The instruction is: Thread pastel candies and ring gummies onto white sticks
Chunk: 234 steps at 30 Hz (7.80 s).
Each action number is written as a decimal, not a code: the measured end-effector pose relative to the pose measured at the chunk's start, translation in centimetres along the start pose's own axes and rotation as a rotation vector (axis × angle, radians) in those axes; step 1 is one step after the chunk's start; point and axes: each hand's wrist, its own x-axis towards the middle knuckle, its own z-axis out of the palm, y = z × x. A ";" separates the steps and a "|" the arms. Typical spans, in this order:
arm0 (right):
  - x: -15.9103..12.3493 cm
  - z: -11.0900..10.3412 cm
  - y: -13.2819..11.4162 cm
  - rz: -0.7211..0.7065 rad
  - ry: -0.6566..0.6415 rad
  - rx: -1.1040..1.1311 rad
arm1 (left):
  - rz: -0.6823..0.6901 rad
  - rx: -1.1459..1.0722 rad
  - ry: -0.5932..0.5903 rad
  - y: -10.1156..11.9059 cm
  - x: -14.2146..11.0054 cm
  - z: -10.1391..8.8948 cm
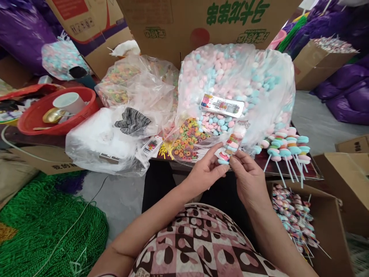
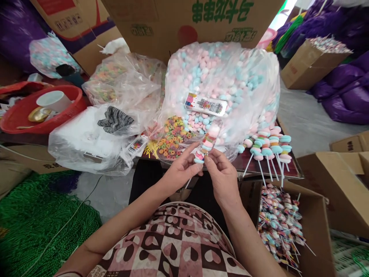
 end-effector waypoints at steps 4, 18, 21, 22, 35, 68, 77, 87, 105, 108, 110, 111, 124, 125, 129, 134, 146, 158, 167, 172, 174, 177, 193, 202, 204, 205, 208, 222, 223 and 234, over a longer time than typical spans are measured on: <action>-0.3 -0.4 0.4 -0.034 -0.002 -0.062 | -0.137 -0.200 -0.059 0.0 0.0 0.0; -0.7 -0.3 -0.9 -0.619 -0.009 -0.853 | -0.045 0.471 0.209 -0.1 0.0 0.3; -0.7 -0.3 -0.9 -0.615 -0.005 -0.883 | 0.003 0.565 0.224 -0.1 -0.2 0.3; -0.7 -0.3 -0.9 -0.603 0.001 -0.880 | 0.014 0.581 0.222 -0.1 -0.2 0.3; -0.9 0.0 -0.9 -0.574 0.081 -0.894 | 0.097 0.909 0.204 -0.6 -0.3 0.4; -0.4 -1.1 -0.6 -0.629 -0.020 -0.909 | -0.227 0.037 0.197 -1.3 0.3 1.0; -0.7 -0.8 -0.8 -0.501 0.031 -0.909 | -0.182 -0.135 0.187 -1.5 0.0 1.2; -0.1 -0.6 0.2 -0.367 0.083 -0.840 | -0.168 -0.087 0.182 -1.9 0.2 0.9; -0.3 -1.7 0.5 -0.227 -0.054 -0.656 | -0.447 -0.576 -0.048 -0.9 0.6 0.2; -0.4 -1.9 0.6 -0.224 -0.056 -0.625 | -0.498 -0.623 -0.162 -1.2 0.6 -0.2; -0.4 -1.9 0.4 -0.264 -0.063 -0.653 | -0.479 -0.623 -0.193 -1.4 0.5 -0.2; -0.4 -1.9 0.4 -0.300 -0.064 -0.688 | -0.459 -0.615 -0.182 -1.4 0.5 -0.1; -0.5 -1.7 0.9 -0.588 -0.042 -0.898 | -0.290 -0.268 0.115 -1.5 0.4 1.0; -0.4 -1.6 0.9 -0.603 -0.038 -0.924 | -0.305 -0.278 0.105 -1.3 0.3 1.0; -0.3 -1.5 0.8 -0.626 -0.031 -0.959 | -0.317 -0.278 0.101 -0.8 0.2 1.0; -0.4 -1.3 0.4 -0.623 -0.018 -0.948 | -0.274 -0.206 0.137 -1.3 0.2 1.1; 0.4 -1.3 0.6 -0.843 -0.024 -1.106 | -0.219 -0.011 0.164 -2.5 0.4 0.9; -1.0 -0.6 0.4 -0.896 -0.069 -1.119 | -0.157 -0.133 0.197 -3.3 0.2 0.9; -3.1 0.6 -0.1 0.017 -0.174 -0.261 | 0.055 -0.434 0.246 -1.3 0.7 0.9; -3.4 1.5 0.7 0.110 -0.249 -0.125 | -0.074 -0.384 0.212 -1.7 0.0 1.0; -3.4 1.7 0.9 0.132 -0.264 -0.078 | -0.119 -0.343 0.208 -1.6 -0.3 1.0; -3.5 1.8 0.8 0.181 -0.287 -0.018 | -0.147 -0.255 0.191 -1.3 -0.5 1.0; -3.2 1.2 -0.4 0.001 -0.114 -0.266 | 0.562 1.108 0.379 -0.3 0.1 -1.4; -2.4 0.6 0.2 0.030 -0.165 -0.241 | 0.577 0.934 0.216 -0.3 -0.7 -1.0; -2.2 0.3 0.4 0.020 -0.150 -0.211 | 0.553 0.919 0.190 -0.2 -0.7 -0.8; -2.2 0.1 0.5 0.001 -0.124 -0.209 | 0.529 0.894 0.176 -0.1 -0.7 -0.8; -2.0 -0.6 0.5 -0.064 -0.057 -0.255 | 0.384 0.713 0.183 -0.1 -0.6 -0.6; -3.0 -0.4 0.8 0.053 -0.179 -0.120 | 0.471 0.888 0.231 0.1 0.0 -0.7; -3.0 -0.4 0.8 0.050 -0.177 -0.122 | 0.455 0.890 0.241 0.0 0.0 -0.6; -3.4 0.5 0.1 -0.036 -0.138 -0.290 | 0.423 0.939 0.278 -0.3 0.3 -0.6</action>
